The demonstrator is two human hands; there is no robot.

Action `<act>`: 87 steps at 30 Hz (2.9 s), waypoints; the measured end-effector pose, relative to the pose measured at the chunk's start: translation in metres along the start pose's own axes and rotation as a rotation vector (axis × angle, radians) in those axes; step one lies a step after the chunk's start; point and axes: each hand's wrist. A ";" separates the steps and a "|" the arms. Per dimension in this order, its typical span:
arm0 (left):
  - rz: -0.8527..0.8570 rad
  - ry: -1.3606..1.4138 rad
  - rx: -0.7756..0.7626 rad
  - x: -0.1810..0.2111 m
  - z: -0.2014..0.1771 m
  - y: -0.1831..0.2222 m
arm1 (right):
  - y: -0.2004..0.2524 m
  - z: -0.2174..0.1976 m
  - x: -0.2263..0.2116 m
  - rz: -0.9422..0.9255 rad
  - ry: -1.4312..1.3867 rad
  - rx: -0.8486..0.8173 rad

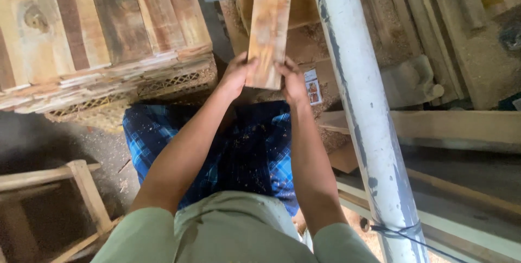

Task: Feeding wooden boards into a thickness planer to smooth the surfaces and achieve uniform thickness.

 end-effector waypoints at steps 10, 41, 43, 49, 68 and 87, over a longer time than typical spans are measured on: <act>0.348 -0.547 -0.015 0.001 -0.015 -0.047 | -0.018 0.004 -0.007 -0.617 0.265 -0.071; -0.143 -1.461 0.095 0.194 -0.077 0.031 | -0.033 0.156 -0.011 -0.028 0.678 -0.162; -0.164 -1.548 0.049 0.191 -0.087 0.024 | -0.026 0.149 -0.018 -0.034 0.711 -0.218; -0.008 -1.778 0.011 0.173 -0.128 -0.002 | -0.013 0.130 0.010 0.004 0.512 -0.294; 0.088 -1.699 -0.133 0.180 -0.137 -0.006 | -0.029 0.174 -0.006 0.055 0.601 -0.170; -0.120 -2.002 -0.269 0.201 -0.114 0.001 | -0.075 0.118 0.031 0.054 -0.015 -0.226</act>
Point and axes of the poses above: each hand's wrist, its own y-axis away from the middle knuckle, its own z-axis out of the palm, x = y × z, and after that the axes turned 9 degrees about y, right-handed
